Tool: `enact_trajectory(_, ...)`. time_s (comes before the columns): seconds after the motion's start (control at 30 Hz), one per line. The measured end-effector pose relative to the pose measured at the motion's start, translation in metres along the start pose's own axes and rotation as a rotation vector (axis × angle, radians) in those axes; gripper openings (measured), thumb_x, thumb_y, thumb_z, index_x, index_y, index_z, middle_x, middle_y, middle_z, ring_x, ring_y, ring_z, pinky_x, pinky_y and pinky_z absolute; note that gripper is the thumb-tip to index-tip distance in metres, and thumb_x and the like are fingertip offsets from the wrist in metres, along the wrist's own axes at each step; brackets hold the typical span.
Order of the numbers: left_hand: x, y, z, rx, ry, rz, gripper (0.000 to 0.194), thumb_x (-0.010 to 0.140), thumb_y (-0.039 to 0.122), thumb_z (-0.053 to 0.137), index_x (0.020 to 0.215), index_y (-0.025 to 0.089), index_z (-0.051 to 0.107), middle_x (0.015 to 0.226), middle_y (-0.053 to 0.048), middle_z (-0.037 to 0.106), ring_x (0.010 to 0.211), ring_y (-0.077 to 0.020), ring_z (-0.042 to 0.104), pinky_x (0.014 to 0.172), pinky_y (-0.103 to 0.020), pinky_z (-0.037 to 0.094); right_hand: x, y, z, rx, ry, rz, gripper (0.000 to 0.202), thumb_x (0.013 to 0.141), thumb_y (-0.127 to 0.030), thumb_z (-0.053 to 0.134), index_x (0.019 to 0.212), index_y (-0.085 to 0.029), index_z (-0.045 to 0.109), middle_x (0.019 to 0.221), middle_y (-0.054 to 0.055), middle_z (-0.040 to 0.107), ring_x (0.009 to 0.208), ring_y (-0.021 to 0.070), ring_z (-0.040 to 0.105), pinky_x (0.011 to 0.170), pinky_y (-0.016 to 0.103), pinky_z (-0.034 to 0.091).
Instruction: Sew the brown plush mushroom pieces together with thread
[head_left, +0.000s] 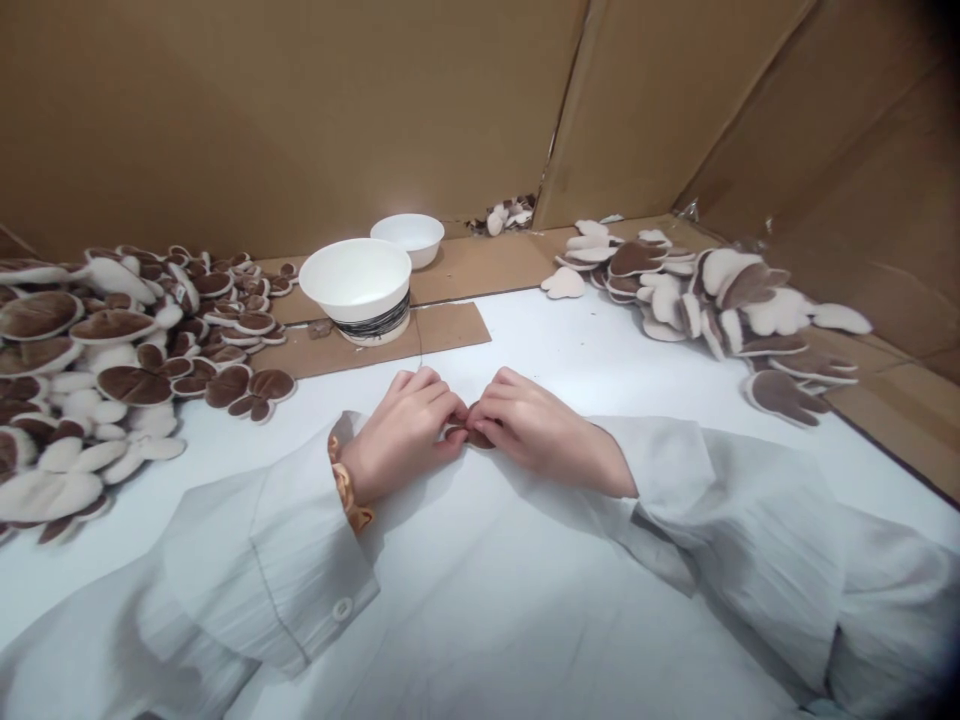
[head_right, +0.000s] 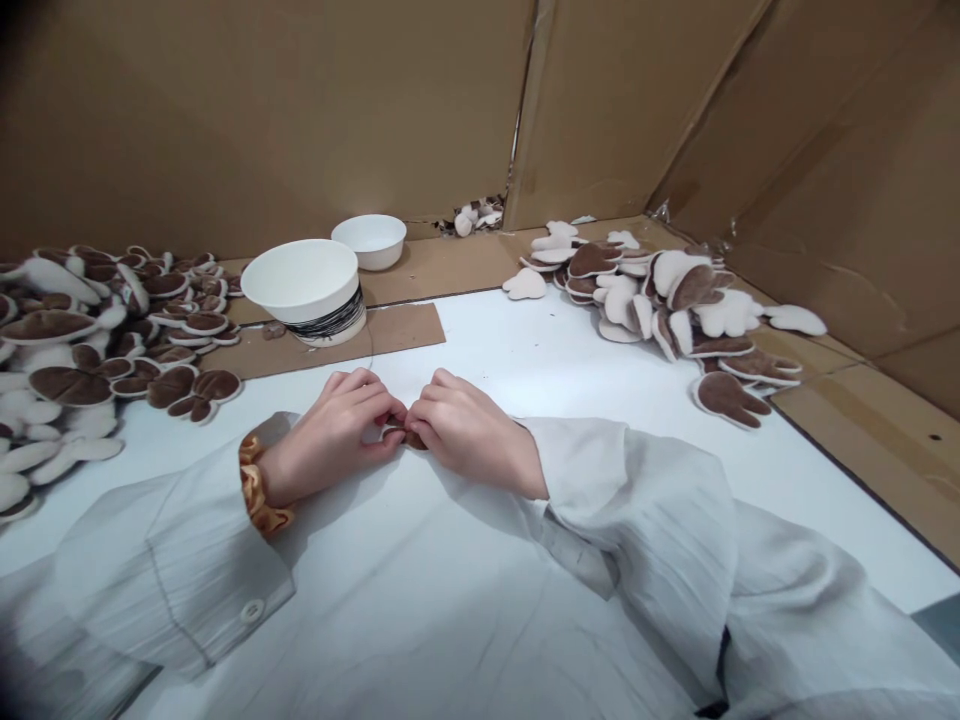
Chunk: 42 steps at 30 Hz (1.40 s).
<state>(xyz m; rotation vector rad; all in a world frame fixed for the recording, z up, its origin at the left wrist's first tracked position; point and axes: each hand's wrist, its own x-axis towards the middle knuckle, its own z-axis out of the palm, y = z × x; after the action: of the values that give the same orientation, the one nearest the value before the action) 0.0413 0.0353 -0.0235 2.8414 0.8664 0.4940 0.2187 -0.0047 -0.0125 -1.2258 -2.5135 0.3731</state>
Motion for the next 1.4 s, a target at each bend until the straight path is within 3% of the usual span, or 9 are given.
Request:
enact_trajectory(0.33, 0.000, 0.003, -0.003, -0.012, -0.006, -0.018, 0.007, 0.074, 0.017, 0.053, 0.079, 0.016, 0.059, 0.076, -0.002, 0.063, 0.085, -0.0178, 0.049, 0.074, -0.032, 0.033, -0.011, 0.003, -0.006, -0.089, -0.016, 0.133, 0.023, 0.085, -0.012, 0.040, 0.070, -0.014, 0.057, 0.069, 0.004, 0.058, 0.073, 0.0155, 0.043, 0.069, 0.029, 0.034)
enact_trajectory(0.6, -0.001, 0.004, -0.004, -0.009, -0.014, -0.022, 0.008, 0.075, 0.017, 0.052, 0.079, 0.015, 0.059, 0.076, -0.003, 0.062, 0.085, -0.0184, 0.048, 0.074, -0.032, 0.034, -0.014, 0.004, -0.002, -0.095, 0.037, 0.111, 0.025, 0.085, -0.010, 0.036, 0.068, -0.013, 0.055, 0.066, 0.007, 0.054, 0.073, 0.0172, 0.043, 0.066, 0.029, 0.037)
enact_trajectory(0.77, -0.001, 0.003, -0.002, -0.031, -0.004, -0.020, 0.007, 0.075, 0.016, 0.052, 0.077, 0.015, 0.058, 0.075, -0.002, 0.062, 0.085, -0.0177, 0.048, 0.074, -0.032, 0.034, -0.012, 0.009, -0.003, -0.079, 0.093, -0.043, 0.018, 0.084, -0.024, 0.051, 0.072, -0.013, 0.058, 0.087, 0.011, 0.059, 0.086, 0.0209, 0.042, 0.073, 0.032, 0.041)
enact_trajectory(0.9, -0.001, 0.003, -0.001, -0.038, 0.007, -0.020, 0.005, 0.074, 0.015, 0.053, 0.076, 0.015, 0.058, 0.073, -0.001, 0.061, 0.084, -0.0172, 0.048, 0.074, -0.032, 0.034, -0.009, 0.017, -0.004, -0.034, 0.072, -0.196, 0.019, 0.088, -0.020, 0.045, 0.079, -0.014, 0.061, 0.087, 0.007, 0.063, 0.080, 0.0181, 0.041, 0.074, 0.031, 0.042)
enact_trajectory(1.13, -0.001, 0.004, -0.001, -0.009, 0.012, -0.032, 0.006, 0.074, 0.015, 0.054, 0.077, 0.016, 0.058, 0.075, -0.003, 0.062, 0.085, -0.0187, 0.048, 0.074, -0.033, 0.035, -0.009, 0.018, -0.001, -0.128, 0.087, -0.122, 0.025, 0.089, -0.018, 0.041, 0.074, -0.013, 0.061, 0.076, 0.006, 0.061, 0.075, 0.0173, 0.042, 0.067, 0.031, 0.041)
enact_trajectory(1.27, -0.002, 0.006, 0.000, 0.013, -0.001, -0.055, 0.007, 0.074, 0.013, 0.052, 0.075, 0.015, 0.058, 0.074, -0.004, 0.060, 0.083, -0.0191, 0.048, 0.075, -0.034, 0.036, -0.008, 0.012, 0.005, -0.224, 0.126, -0.161, 0.029, 0.089, -0.011, 0.039, 0.066, -0.013, 0.057, 0.074, 0.006, 0.059, 0.071, 0.0155, 0.044, 0.065, 0.029, 0.043)
enact_trajectory(1.4, -0.002, 0.006, 0.003, 0.019, -0.009, -0.061, 0.008, 0.075, 0.014, 0.050, 0.074, 0.015, 0.058, 0.073, -0.004, 0.059, 0.082, -0.0194, 0.047, 0.073, -0.034, 0.036, -0.008, 0.012, 0.013, -0.290, 0.129, -0.210, 0.032, 0.092, -0.021, 0.037, 0.070, -0.011, 0.058, 0.078, 0.008, 0.060, 0.072, 0.0162, 0.049, 0.063, 0.030, 0.045)
